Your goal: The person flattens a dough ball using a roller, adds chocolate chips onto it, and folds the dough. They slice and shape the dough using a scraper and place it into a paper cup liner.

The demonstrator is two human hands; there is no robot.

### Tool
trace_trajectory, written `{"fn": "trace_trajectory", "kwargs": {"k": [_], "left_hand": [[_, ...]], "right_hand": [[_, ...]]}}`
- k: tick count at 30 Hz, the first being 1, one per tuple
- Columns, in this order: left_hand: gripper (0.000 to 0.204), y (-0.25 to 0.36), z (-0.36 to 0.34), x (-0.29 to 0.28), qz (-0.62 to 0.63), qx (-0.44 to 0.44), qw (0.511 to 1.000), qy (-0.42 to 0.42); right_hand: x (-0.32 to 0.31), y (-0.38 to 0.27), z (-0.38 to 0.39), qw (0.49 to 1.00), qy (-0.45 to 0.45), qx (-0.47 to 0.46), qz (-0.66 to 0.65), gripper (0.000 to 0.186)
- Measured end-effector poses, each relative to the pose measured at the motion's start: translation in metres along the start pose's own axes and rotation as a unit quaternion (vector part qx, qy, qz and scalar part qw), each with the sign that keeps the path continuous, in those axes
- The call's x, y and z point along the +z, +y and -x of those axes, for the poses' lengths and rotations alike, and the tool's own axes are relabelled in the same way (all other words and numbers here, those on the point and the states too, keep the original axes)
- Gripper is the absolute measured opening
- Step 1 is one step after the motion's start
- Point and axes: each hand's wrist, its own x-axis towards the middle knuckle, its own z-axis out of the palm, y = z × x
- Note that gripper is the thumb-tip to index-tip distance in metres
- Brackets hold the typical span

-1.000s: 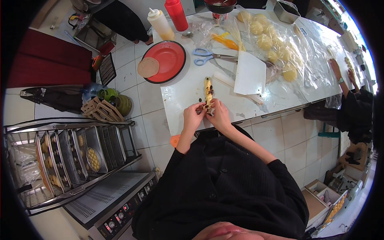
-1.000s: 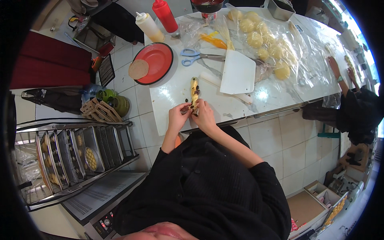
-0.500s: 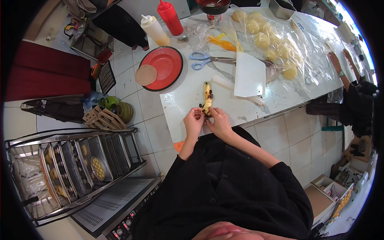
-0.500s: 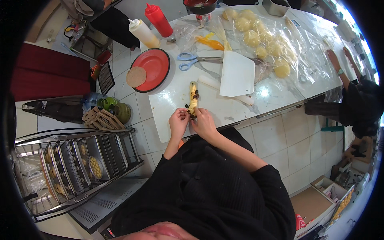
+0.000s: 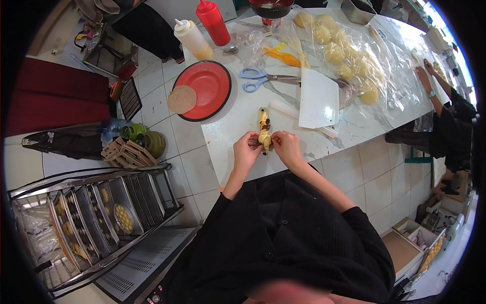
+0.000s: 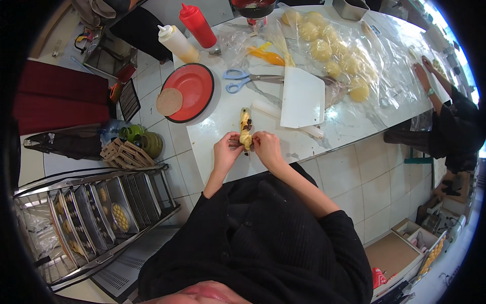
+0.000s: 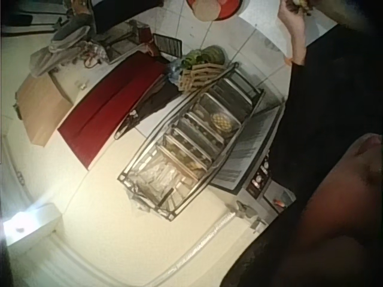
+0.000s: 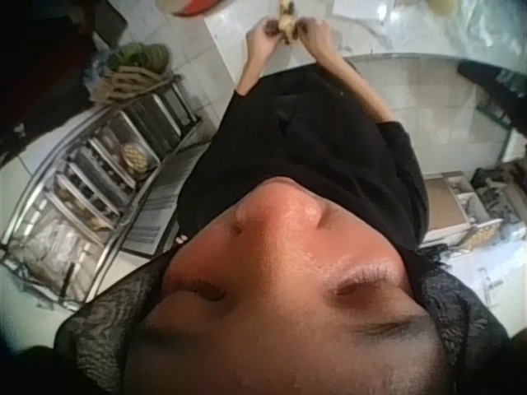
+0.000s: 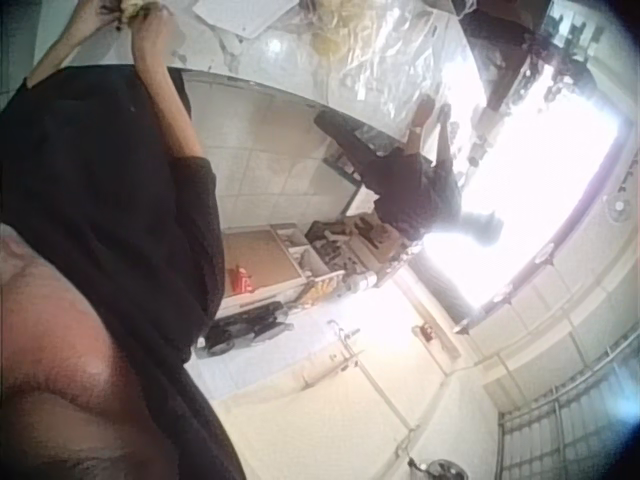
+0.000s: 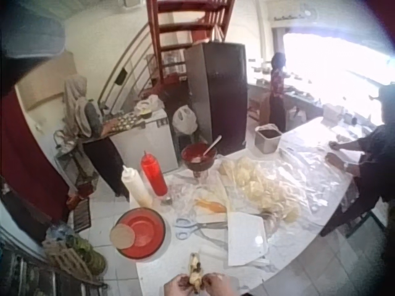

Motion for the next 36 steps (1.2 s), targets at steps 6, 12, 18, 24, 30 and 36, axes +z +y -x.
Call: {"fn": "trace_trajectory", "kwargs": {"k": [6, 12, 18, 24, 30, 36], "left_hand": [[0.037, 0.001, 0.005, 0.003, 0.115, -0.019, 0.993, -0.002], [0.031, 0.001, -0.002, -0.016, -0.085, 0.089, 0.992, 0.039], [0.027, -0.007, -0.008, -0.001, 0.051, 0.001, 0.999, 0.012], [0.025, -0.004, -0.002, 0.008, 0.102, -0.033, 0.994, 0.032], [0.039, -0.003, -0.016, -0.014, 0.0, 0.007, 1.0, -0.029], [0.059, 0.015, -0.046, -0.031, -0.051, 0.077, 0.993, -0.07]], "right_hand": [[0.004, -0.01, 0.011, 0.999, 0.009, -0.035, -0.028, 0.024], [-0.006, -0.008, -0.004, 0.993, 0.05, -0.092, 0.06, 0.02], [-0.004, -0.003, -0.009, 0.998, 0.01, 0.065, 0.001, 0.022], [0.002, -0.016, 0.006, 0.997, 0.001, -0.063, 0.037, 0.028], [-0.003, -0.005, -0.013, 0.995, -0.037, -0.095, 0.015, 0.036], [-0.011, -0.007, -0.041, 0.989, -0.034, -0.144, -0.015, 0.027]]}}
